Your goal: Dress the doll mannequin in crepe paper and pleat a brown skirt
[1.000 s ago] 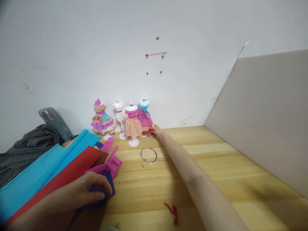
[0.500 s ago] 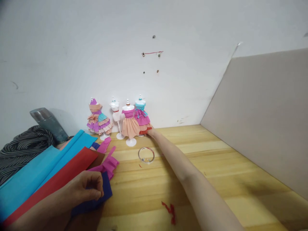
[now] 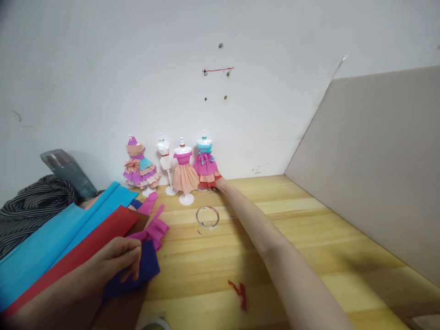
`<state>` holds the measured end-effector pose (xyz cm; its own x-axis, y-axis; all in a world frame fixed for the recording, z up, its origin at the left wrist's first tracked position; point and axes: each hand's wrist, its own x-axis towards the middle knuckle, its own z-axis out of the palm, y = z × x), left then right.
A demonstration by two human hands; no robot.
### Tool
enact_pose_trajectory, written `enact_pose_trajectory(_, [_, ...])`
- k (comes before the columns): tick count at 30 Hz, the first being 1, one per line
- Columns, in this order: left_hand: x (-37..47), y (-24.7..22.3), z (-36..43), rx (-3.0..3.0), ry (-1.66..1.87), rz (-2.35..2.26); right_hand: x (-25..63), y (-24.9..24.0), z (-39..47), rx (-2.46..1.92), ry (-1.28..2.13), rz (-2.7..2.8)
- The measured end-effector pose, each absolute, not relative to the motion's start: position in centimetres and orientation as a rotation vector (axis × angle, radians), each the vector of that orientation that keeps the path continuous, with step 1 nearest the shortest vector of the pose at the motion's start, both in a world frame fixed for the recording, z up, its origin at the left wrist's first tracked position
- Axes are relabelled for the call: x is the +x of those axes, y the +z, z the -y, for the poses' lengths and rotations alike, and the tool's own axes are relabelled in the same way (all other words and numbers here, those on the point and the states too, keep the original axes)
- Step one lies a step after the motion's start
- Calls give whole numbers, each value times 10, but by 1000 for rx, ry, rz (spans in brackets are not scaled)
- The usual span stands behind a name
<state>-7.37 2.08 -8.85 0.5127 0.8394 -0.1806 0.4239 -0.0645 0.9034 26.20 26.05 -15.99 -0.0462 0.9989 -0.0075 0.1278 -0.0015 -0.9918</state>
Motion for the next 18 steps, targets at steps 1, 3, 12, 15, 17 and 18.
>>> enact_pose_trajectory(1, [-75, -89, -21, 1676, 496, -1102, 266, -158, -259, -1331, 1185, 1333])
enact_pose_trajectory(3, [-76, -88, -21, 1666, 524, -1150, 278, -154, -254, -1427, 1186, 1317])
enact_pose_trajectory(12, [-81, -56, -11, 1591, 691, -1166, 334, -131, -180, -1726, 1149, 1402])
enact_pose_trajectory(15, [-83, -49, 0, 1561, 751, -1098, 336, -123, -139, -1719, 1192, 1538])
enact_pose_trajectory(17, [-83, -43, 11, 1563, 758, -1076, 336, -118, -108, -1683, 1224, 1642])
enact_pose_trajectory(18, [-83, -40, 17, 1574, 755, -1072, 335, -115, -90, -1659, 1246, 1697])
